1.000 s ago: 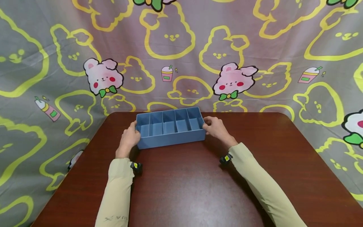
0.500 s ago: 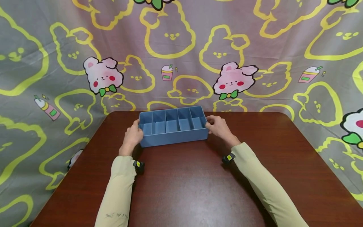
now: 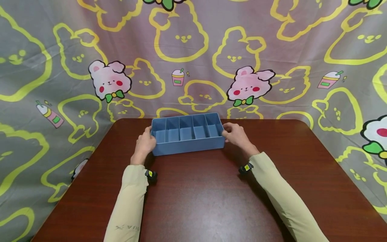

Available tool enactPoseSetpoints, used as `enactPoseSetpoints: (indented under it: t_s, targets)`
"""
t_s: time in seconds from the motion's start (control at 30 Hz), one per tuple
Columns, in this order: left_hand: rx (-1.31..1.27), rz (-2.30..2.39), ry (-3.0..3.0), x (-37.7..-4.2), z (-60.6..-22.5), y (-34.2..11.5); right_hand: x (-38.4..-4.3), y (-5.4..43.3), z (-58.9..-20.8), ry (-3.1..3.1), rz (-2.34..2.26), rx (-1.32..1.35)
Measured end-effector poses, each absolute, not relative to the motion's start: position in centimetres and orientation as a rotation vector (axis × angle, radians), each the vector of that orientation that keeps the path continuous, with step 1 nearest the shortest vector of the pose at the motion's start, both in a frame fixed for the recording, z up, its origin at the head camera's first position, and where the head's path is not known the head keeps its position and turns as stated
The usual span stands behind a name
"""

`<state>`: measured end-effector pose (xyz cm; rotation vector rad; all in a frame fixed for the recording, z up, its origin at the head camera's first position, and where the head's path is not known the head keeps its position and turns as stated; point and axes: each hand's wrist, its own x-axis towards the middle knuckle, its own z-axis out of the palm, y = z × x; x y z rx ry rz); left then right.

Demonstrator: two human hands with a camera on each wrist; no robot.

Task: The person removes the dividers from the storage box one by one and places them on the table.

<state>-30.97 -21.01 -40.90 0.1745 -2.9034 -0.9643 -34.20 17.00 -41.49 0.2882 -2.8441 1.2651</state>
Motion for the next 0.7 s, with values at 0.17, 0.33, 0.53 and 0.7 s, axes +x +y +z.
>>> enactPoseSetpoints:
  t_s: [0.17, 0.33, 0.53, 0.7]
  targets:
    - [0.169, -0.969, -2.878, -31.2, -41.1, -20.7, -34.2, 17.3, -41.4, -2.834, 1.279, 0.306]
    - [0.171, -0.969, -2.868, -31.3, -41.2, -20.5, -34.1, 17.6, -41.4, -2.84, 1.271, 0.322]
    - [0.182, -0.992, -2.876, -31.5, -41.3, -20.1, -34.0, 17.9, -41.2, -2.864, 1.276, 0.298]
    - [0.188, -1.018, -2.883, -31.6, -41.2, -19.7, -34.1, 18.3, -41.2, -2.879, 1.261, 0.26]
